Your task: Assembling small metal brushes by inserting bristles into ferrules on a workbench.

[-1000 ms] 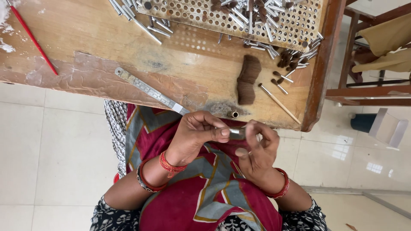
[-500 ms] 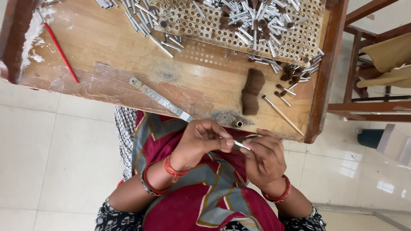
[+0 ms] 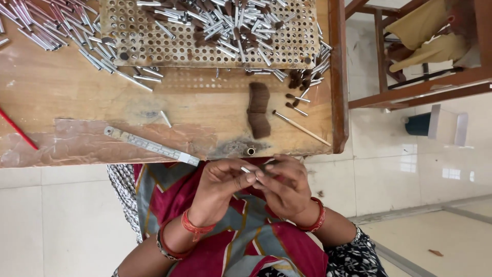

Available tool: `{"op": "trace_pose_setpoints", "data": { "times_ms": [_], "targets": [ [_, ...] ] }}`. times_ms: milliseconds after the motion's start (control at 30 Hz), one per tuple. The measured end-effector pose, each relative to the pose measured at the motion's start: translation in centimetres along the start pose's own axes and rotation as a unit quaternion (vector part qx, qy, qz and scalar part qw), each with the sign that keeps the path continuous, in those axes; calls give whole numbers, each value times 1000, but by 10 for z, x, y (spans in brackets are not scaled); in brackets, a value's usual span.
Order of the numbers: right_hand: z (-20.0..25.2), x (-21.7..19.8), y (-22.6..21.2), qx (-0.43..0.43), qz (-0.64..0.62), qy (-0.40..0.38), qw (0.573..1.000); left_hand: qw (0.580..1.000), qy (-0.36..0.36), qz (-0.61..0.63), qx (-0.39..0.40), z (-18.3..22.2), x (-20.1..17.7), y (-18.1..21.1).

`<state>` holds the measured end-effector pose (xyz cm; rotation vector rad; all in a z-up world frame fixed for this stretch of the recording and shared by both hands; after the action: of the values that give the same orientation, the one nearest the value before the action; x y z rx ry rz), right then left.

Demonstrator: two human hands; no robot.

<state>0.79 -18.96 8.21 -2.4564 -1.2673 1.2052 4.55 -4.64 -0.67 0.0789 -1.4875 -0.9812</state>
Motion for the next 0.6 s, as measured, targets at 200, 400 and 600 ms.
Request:
{"op": "trace_pose_setpoints", "data": {
  "times_ms": [200, 400, 600],
  "targets": [
    [-19, -21, 63, 135, 225, -78, 962, 993, 103, -17, 52, -17, -11, 35],
    [-6, -24, 77, 168, 140, -65, 974, 989, 112, 13, 90, -24, -19, 41],
    [-2, -12, 34, 207, -52, -58, 975, 989, 135, 9, 63, -23, -18, 35]
  ]
}}
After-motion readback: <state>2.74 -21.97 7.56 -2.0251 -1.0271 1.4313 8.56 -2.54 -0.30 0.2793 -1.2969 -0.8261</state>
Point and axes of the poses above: each hand's wrist, its own z-axis away from the middle knuckle, its own x-axis out of the palm, y = z × x, the point moved 6 cm from there along -z, towards the middle knuckle
